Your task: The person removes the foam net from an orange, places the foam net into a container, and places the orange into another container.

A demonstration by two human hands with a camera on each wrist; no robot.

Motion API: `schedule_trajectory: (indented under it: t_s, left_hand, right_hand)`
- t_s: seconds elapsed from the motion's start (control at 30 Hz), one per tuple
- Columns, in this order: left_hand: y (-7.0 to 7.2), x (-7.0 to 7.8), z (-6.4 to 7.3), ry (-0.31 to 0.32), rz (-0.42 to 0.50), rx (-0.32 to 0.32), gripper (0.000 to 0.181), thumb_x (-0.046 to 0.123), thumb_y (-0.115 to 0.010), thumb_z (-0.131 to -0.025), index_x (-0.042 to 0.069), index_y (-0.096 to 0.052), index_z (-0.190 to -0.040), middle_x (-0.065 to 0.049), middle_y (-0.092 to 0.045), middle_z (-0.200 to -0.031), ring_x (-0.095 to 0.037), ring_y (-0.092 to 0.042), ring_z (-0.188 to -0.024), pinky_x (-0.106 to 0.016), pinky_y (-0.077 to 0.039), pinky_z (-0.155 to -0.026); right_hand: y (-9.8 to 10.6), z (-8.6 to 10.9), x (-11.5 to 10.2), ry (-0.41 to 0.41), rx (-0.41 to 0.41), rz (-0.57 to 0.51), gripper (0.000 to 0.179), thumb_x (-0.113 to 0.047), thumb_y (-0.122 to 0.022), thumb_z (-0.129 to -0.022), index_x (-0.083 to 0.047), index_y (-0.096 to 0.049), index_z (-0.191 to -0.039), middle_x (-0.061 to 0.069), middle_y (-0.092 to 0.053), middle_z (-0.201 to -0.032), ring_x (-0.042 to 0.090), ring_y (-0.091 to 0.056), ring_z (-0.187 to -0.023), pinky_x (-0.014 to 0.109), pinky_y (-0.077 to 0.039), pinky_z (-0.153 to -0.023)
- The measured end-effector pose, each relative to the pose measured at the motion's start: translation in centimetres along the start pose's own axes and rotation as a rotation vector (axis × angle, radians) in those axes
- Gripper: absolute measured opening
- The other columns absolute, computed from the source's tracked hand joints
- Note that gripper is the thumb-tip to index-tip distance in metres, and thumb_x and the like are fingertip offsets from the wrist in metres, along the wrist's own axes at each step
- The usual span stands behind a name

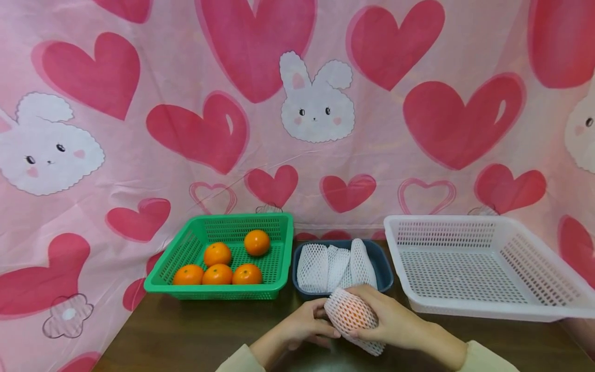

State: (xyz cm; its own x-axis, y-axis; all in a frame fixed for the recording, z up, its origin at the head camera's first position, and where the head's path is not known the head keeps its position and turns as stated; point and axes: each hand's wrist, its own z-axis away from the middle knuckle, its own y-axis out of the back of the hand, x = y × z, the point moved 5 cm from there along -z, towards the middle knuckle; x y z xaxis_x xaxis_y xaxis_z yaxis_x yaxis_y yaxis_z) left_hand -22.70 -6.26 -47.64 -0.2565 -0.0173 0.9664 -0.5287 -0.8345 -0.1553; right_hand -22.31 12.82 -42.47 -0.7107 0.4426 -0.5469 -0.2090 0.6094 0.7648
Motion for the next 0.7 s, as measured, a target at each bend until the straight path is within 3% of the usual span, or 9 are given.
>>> schedule_trajectory:
  t_s: [0.13, 0.4, 0.7]
  left_hand:
    - [0.4, 0.2, 0.2, -0.003, -0.034, -0.002, 0.054, -0.013, -0.071, -0.083, 0.000, -0.060, -0.135, -0.009, -0.071, -0.108, -0.018, -0.068, -0.085, -0.045, -0.061, -0.070]
    - [1.1, 0.1, 0.1, 0.029, -0.098, -0.011, 0.058, -0.014, -0.072, -0.083, 0.002, -0.060, -0.137, -0.008, -0.070, -0.114, -0.021, -0.070, -0.092, -0.041, -0.061, -0.071]
    - [1.0, -0.2, -0.1, 0.015, -0.130, -0.007, 0.056, -0.014, -0.072, -0.082, 0.002, -0.061, -0.135, -0.007, -0.070, -0.112, -0.022, -0.071, -0.095, -0.032, -0.060, -0.066]
  right_hand:
    - [-1.1, 0.0, 0.5, -0.018, -0.009, -0.046, 0.065, -0.047, -0.078, -0.090, -0.017, -0.051, -0.141, 0.001, -0.057, -0.130, 0.010, -0.058, -0.107, 0.033, -0.054, -0.084]
    - [-2.6, 0.2, 1.4, -0.025, -0.040, -0.162, 0.066, -0.041, -0.081, -0.089, -0.014, -0.049, -0.140, 0.000, -0.056, -0.128, 0.011, -0.057, -0.110, 0.031, -0.053, -0.087]
    - [-2.6, 0.6, 1.4, 0.005, -0.054, -0.169, 0.062, -0.039, -0.080, -0.090, -0.013, -0.051, -0.138, 0.002, -0.057, -0.128, 0.010, -0.056, -0.111, 0.030, -0.052, -0.086]
